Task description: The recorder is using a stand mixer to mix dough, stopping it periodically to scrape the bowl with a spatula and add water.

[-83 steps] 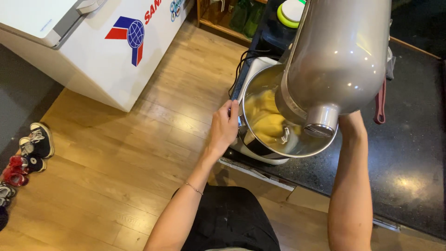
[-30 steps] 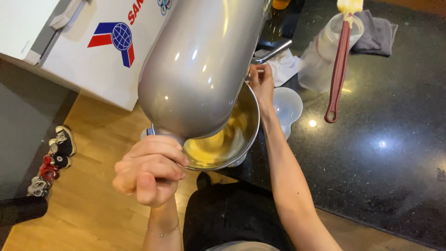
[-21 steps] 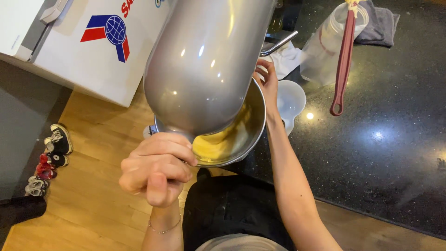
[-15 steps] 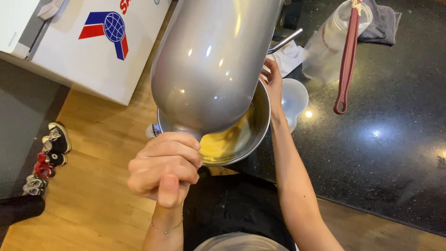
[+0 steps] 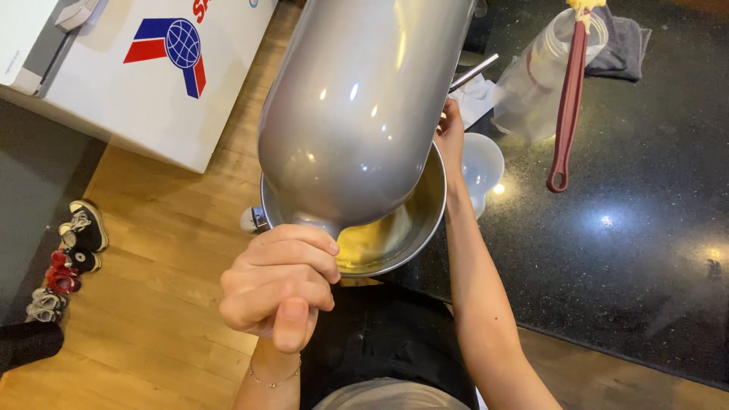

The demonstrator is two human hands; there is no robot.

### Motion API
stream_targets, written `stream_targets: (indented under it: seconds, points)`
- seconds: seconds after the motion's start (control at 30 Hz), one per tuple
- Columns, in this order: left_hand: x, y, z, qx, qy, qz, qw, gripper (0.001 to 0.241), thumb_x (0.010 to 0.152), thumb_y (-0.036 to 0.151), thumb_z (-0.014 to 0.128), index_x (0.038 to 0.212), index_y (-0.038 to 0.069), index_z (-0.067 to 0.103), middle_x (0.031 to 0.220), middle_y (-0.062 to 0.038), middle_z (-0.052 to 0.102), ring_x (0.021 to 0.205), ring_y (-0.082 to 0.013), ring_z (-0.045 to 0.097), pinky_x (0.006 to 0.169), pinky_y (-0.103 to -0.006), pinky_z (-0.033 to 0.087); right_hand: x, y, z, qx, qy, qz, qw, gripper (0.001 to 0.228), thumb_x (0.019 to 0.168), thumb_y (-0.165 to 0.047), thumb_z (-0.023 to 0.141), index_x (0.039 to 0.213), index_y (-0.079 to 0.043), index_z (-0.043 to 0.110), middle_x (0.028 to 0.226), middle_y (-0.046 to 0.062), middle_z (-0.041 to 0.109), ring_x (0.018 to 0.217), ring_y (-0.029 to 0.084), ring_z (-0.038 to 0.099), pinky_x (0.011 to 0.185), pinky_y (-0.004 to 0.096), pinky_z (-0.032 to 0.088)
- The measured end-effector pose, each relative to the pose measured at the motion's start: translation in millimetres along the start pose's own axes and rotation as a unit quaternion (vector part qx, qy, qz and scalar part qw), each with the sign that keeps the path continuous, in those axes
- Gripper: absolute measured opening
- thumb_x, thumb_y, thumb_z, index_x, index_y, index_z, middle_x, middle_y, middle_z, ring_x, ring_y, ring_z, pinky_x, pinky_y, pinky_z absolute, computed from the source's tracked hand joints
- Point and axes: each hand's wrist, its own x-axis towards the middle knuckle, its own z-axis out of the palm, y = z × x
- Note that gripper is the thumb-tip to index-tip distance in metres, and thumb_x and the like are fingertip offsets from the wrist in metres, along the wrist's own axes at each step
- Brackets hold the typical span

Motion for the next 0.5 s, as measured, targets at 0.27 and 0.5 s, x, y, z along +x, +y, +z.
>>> stream_targets:
  seconds: [0.27, 0.5]
  points:
    - [0.4, 2.3, -1.5, 0.005, -0.015, -0.02, 1.0, 0.041, 0.094, 0.019, 0.051, 0.056, 0.005, 0.054, 0.051, -0.004, 0.052, 0.053, -0.0211, 0.061, 0.066, -0.0384, 0.06, 5.8, 14.7, -2.8, -0.019, 0.005, -0.029, 0.999, 0.021, 0.096, -0.003, 0.071, 0.11, -0.005, 0.057, 0.096, 0.002, 0.067, 0.087, 0.009, 0.062, 0.074, 0.024, 0.053]
    - [0.4, 3.2, -3.4, 0.005, -0.028, -0.025, 0.999, 0.042, 0.096, 0.02, 0.051, 0.057, 0.005, 0.055, 0.052, -0.003, 0.052, 0.053, -0.021, 0.061, 0.067, -0.0386, 0.059, 14.1, 17.9, 5.9, -0.005, 0.027, -0.034, 0.999, 0.025, 0.092, 0.001, 0.075, 0.108, -0.004, 0.056, 0.1, 0.004, 0.065, 0.085, 0.011, 0.059, 0.073, 0.025, 0.051]
